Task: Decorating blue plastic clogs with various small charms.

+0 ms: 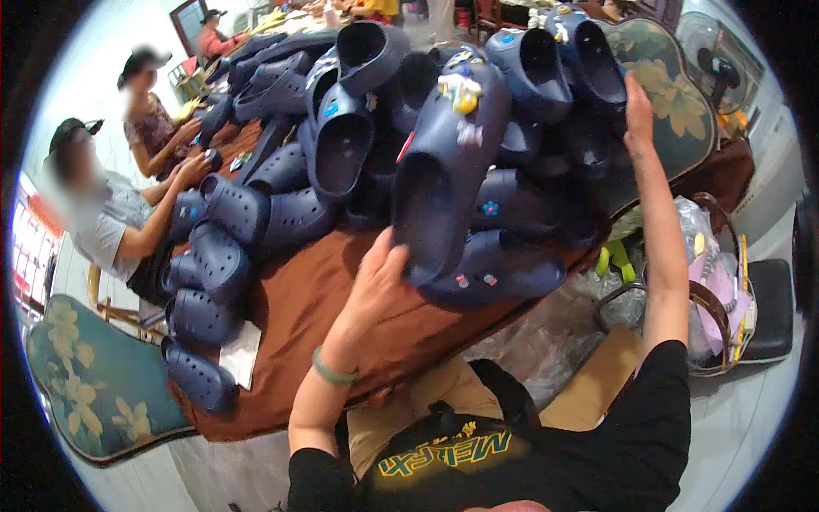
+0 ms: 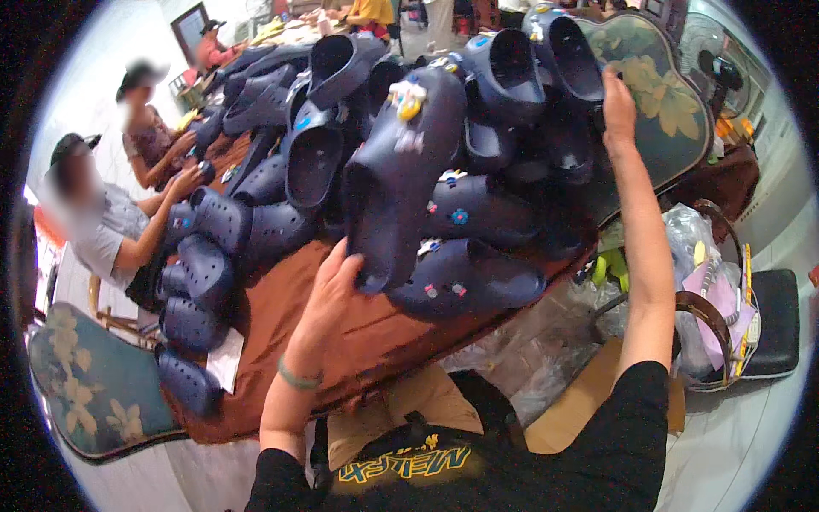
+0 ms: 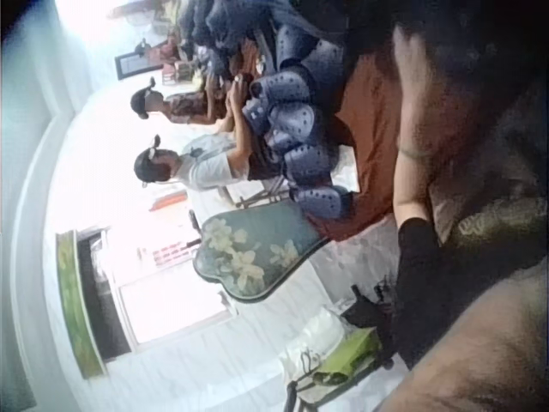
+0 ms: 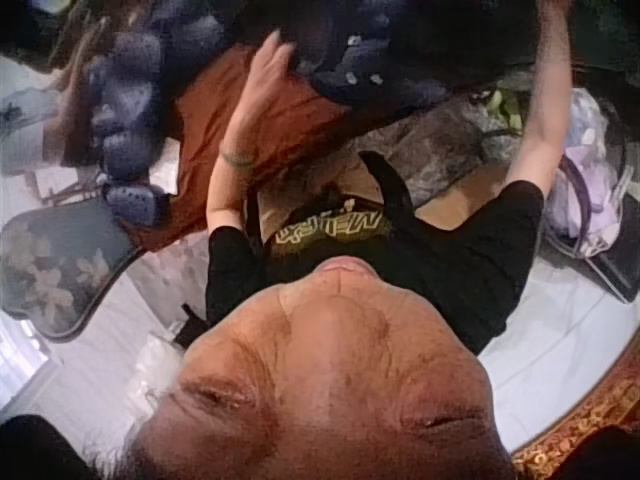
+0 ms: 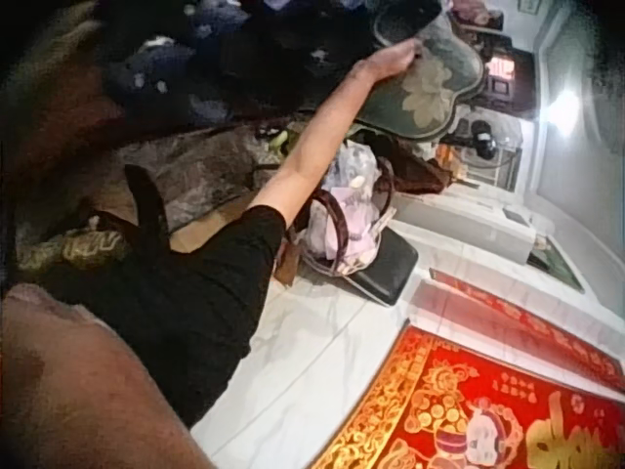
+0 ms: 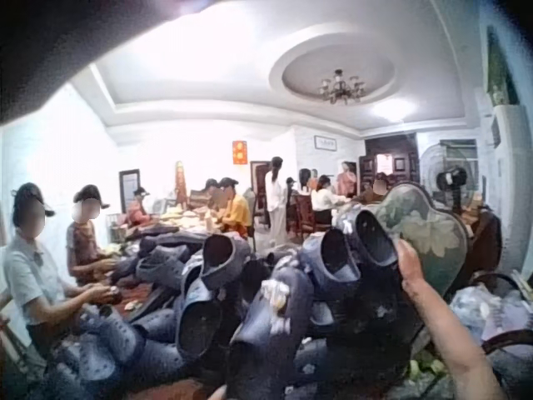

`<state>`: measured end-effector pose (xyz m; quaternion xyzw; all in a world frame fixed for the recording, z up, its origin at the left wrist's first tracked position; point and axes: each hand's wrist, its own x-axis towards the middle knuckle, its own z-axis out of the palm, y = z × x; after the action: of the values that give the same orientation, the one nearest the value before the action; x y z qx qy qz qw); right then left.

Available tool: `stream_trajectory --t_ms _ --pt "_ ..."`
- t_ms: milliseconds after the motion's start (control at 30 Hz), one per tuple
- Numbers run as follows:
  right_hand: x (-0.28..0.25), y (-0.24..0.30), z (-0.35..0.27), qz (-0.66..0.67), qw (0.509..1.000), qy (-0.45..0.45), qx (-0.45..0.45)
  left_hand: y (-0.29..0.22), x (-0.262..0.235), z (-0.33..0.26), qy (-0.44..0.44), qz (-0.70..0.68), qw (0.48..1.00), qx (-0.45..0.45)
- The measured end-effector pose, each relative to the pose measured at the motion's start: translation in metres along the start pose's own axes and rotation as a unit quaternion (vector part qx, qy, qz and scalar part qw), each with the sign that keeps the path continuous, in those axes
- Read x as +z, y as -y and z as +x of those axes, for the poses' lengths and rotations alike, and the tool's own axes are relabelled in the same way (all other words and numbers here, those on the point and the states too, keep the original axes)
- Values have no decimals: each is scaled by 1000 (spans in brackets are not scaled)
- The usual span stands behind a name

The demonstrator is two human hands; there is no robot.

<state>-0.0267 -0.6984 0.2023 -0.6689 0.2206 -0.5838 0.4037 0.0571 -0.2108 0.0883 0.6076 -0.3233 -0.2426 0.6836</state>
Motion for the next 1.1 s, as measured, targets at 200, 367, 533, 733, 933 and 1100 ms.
stream_trajectory --t_ms 200,367,533,733,933,1100 --pt "-3 62 -83 -99 954 -13 -282 24 -110 -151 -107 78 985 -112" --pt "44 113 -235 -76 918 216 -324 29 -158 -222 -95 235 950 -180" --pt "119 118 -357 19 755 572 -318 37 -174 -234 -162 427 883 -105" --pt "185 85 -404 48 617 738 -268 28 -132 -198 -141 265 951 -70" --pt "173 75 -414 79 617 774 -120 48 -106 -138 -121 -285 925 -223" --pt "161 80 -407 103 615 780 61 65 -108 -142 -72 -285 936 -196"
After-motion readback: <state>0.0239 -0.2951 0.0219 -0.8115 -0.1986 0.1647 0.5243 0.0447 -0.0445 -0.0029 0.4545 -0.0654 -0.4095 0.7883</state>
